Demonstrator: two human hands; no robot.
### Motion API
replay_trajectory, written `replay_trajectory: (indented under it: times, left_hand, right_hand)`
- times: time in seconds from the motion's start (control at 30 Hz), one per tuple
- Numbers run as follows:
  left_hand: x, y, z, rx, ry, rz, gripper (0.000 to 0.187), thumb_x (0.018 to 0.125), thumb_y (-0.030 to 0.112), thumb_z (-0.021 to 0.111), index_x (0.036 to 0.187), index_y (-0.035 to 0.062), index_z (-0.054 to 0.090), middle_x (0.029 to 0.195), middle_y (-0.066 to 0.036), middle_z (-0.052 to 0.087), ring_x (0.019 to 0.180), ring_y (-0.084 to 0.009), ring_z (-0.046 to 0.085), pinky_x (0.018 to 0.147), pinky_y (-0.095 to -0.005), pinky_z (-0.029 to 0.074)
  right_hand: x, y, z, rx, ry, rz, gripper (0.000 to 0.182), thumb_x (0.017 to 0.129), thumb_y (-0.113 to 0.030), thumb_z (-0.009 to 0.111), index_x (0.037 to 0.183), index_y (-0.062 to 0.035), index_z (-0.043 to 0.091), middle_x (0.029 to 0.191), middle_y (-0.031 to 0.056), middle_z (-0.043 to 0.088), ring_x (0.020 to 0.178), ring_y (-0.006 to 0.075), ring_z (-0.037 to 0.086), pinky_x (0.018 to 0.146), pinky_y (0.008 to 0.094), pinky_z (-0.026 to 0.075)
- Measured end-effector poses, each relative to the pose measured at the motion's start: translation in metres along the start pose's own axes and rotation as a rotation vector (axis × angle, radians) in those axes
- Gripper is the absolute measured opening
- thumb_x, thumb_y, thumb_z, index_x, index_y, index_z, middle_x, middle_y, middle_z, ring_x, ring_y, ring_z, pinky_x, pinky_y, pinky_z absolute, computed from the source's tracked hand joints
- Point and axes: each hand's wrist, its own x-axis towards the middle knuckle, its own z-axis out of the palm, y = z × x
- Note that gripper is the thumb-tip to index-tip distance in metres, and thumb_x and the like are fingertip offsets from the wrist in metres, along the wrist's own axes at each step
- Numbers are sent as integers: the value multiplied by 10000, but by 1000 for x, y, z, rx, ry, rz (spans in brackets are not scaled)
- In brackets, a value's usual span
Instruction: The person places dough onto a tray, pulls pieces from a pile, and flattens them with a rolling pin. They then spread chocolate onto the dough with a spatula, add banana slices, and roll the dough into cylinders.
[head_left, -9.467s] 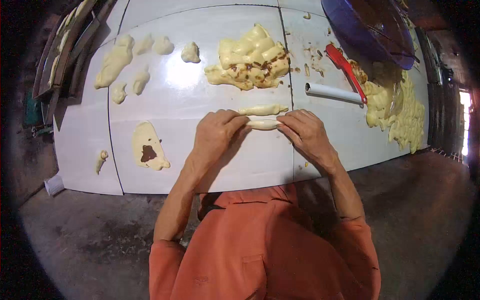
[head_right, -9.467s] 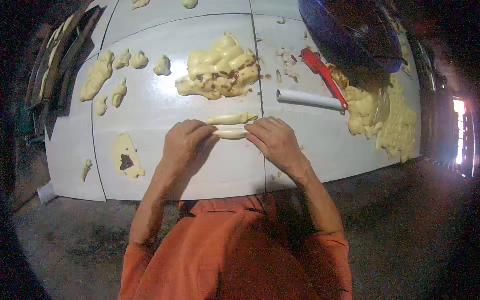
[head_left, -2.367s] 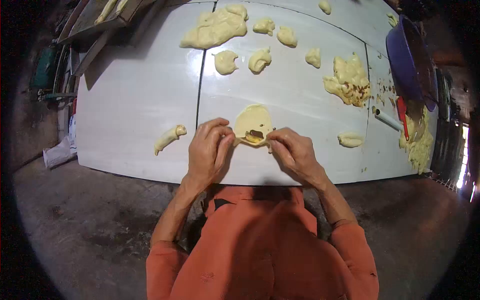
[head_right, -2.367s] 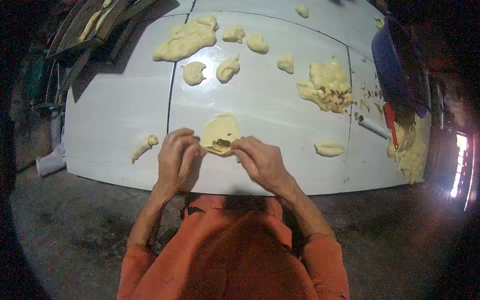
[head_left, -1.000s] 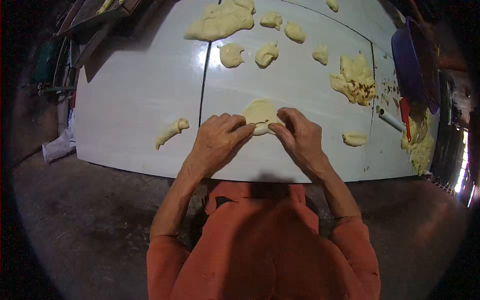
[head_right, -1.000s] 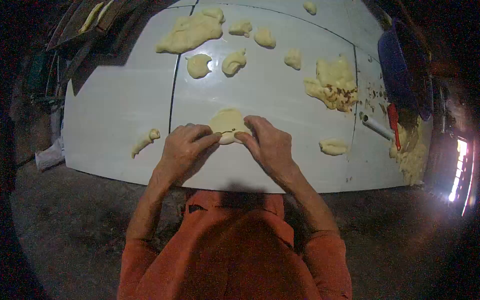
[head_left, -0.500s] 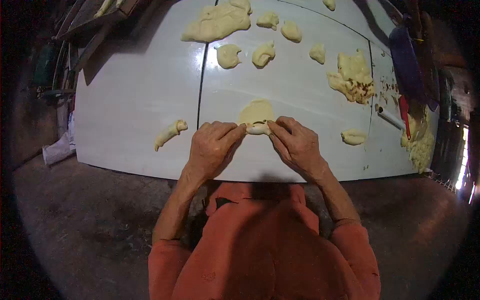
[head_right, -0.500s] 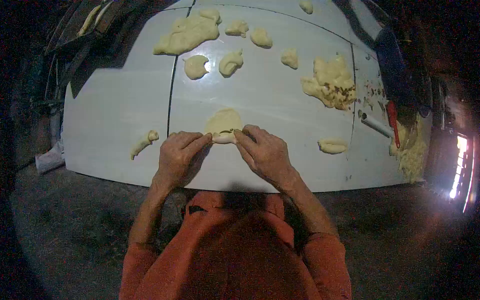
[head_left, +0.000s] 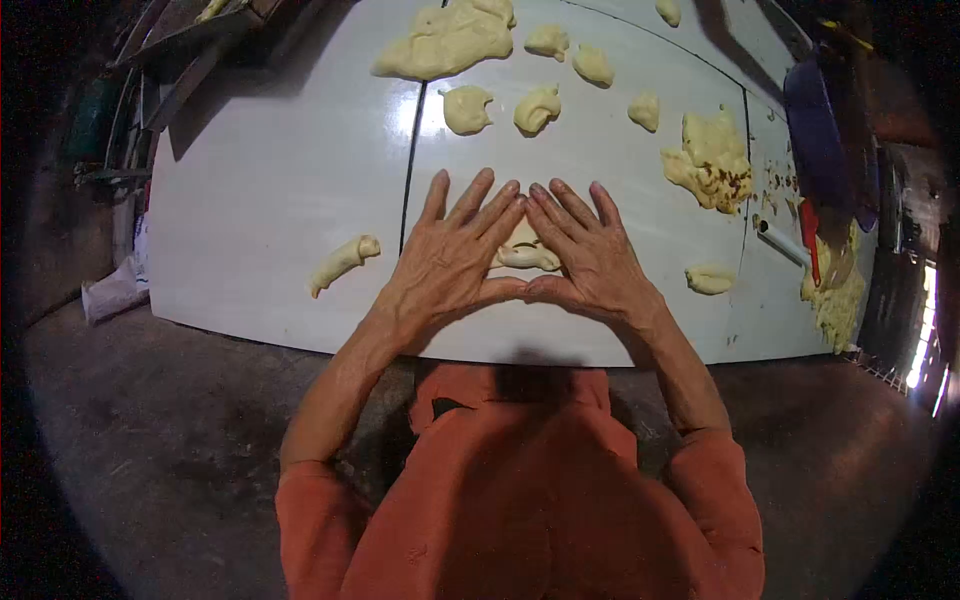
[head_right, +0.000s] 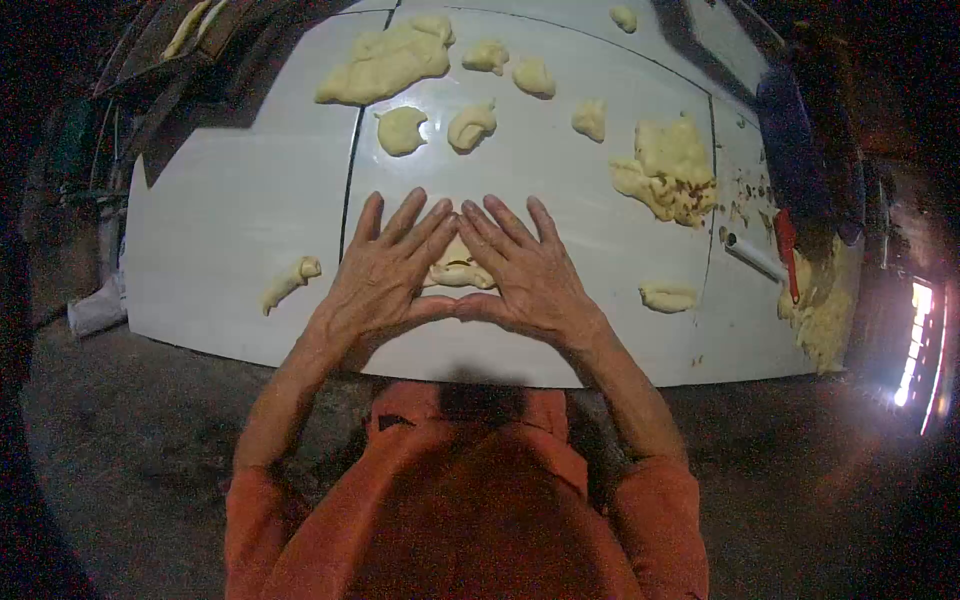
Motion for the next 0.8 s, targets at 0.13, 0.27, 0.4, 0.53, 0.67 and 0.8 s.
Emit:
replay_trajectory:
  times: [0.13, 0.27, 0.4, 0.53, 0.67, 0.8]
  left_hand:
    - [-3, -10, 12, 83, -45, -34, 1163, 788, 904, 485, 1592, 72, 366, 1656, -109, 366, 1566, -339, 238, 1218, -712, 134]
    - [2, -10, 9, 103, -42, -121, 1208, 761, 917, 507, 1590, 51, 362, 1664, -160, 335, 1560, -387, 238, 1201, -731, 131]
    - [2, -9, 11, 92, -46, -109, 1239, 741, 928, 515, 1593, 43, 353, 1664, -211, 307, 1561, -417, 223, 1208, -718, 122]
    - [-1, -8, 0, 27, -29, -110, 1186, 777, 881, 545, 1591, 39, 363, 1661, -198, 319, 1565, -393, 218, 1209, -714, 145]
    - [2, -3, 10, 60, -71, -82, 1214, 760, 877, 572, 1602, 37, 328, 1674, -218, 283, 1567, -417, 200, 1220, -695, 123]
    - [-5, -1, -2, 66, -109, -133, 1124, 815, 794, 599, 1600, 36, 331, 1676, -211, 286, 1573, -392, 202, 1223, -688, 127]
  right_hand:
    - [-2, 11, 5, -116, -16, 43, 952, 888, -780, 481, 1568, -115, 430, 1634, 96, 417, 1544, 320, 309, 1225, 716, 81]
    - [3, 16, -2, -98, -52, 104, 897, 921, -761, 465, 1569, -140, 434, 1649, 111, 386, 1548, 340, 291, 1224, 708, 94]
    - [8, 8, 0, -72, 47, 105, 815, 972, -710, 439, 1554, -140, 461, 1638, 142, 392, 1537, 365, 300, 1231, 687, 112]
    - [8, 10, -10, -152, 27, 160, 851, 942, -739, 461, 1555, -148, 464, 1635, 153, 392, 1529, 365, 313, 1233, 678, 121]
    - [8, 3, 7, -87, 60, 89, 843, 951, -726, 463, 1549, -132, 470, 1634, 134, 402, 1539, 353, 302, 1233, 676, 136]
    - [5, 6, -11, -85, 43, 116, 827, 937, -692, 522, 1523, -110, 493, 1613, 173, 422, 1515, 377, 338, 1230, 659, 169]
